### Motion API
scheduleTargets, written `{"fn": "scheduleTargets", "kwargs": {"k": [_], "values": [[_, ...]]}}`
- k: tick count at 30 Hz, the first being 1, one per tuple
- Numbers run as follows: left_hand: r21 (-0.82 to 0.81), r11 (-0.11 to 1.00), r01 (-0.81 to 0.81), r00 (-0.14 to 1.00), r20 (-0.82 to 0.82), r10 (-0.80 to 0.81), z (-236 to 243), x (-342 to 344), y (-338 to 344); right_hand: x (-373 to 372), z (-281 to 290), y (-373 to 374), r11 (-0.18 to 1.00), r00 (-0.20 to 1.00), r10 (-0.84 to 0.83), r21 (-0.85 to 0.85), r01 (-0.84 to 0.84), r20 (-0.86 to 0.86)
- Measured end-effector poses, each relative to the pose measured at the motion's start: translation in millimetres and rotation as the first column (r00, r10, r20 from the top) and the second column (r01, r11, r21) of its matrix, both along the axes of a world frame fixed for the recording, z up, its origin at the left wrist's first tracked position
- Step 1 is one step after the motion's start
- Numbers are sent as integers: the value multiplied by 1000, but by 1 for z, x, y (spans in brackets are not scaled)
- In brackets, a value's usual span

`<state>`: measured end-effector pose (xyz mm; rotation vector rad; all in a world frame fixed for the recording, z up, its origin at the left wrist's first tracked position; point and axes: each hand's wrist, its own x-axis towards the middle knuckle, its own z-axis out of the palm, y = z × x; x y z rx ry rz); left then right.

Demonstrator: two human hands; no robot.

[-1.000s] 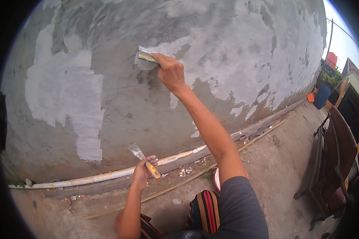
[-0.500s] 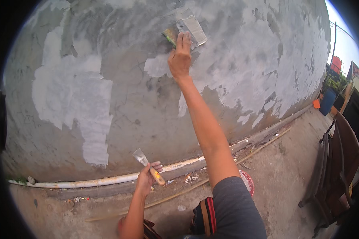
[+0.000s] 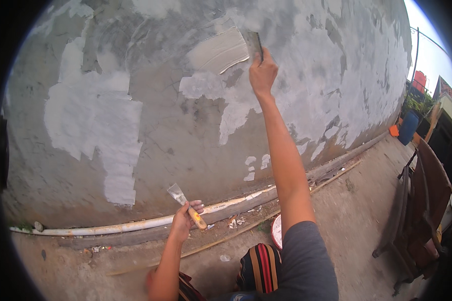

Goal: The person applies white plaster to a weathered concrete wall using a trowel and a smaller putty knife. They scoop plaster from a bucket, spread it in sections, and smooth the surface repeatedly.

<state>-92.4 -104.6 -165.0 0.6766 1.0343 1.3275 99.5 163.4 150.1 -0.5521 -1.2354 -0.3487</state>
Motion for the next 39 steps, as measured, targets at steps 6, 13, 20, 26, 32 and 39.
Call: {"fn": "scheduleTargets", "kwargs": {"k": [6,13,20,26,32,39], "values": [[-10,1000,-22,1000,21,23,-2,-9,-1,14,11,31,981,985,-170,-106,165,-39],[-8,999,-43,999,31,43,-1,-13,-5,-40,-12,4,987,990,-139,-80,142,36],[-17,998,-61,997,43,62,-1,-11,-1,-100,-60,-31,999,962,-28,32,20,270],[-13,1000,-22,999,27,22,-7,-8,1,-92,-98,-42,993,704,73,15,-119,706],[-23,999,-24,1000,1,24,-6,-12,2,-28,-2,-18,992,996,16,-123,-5,90],[-18,999,-51,998,22,51,-11,-21,4,-27,40,17,971,972,-195,-168,172,-130]]}}
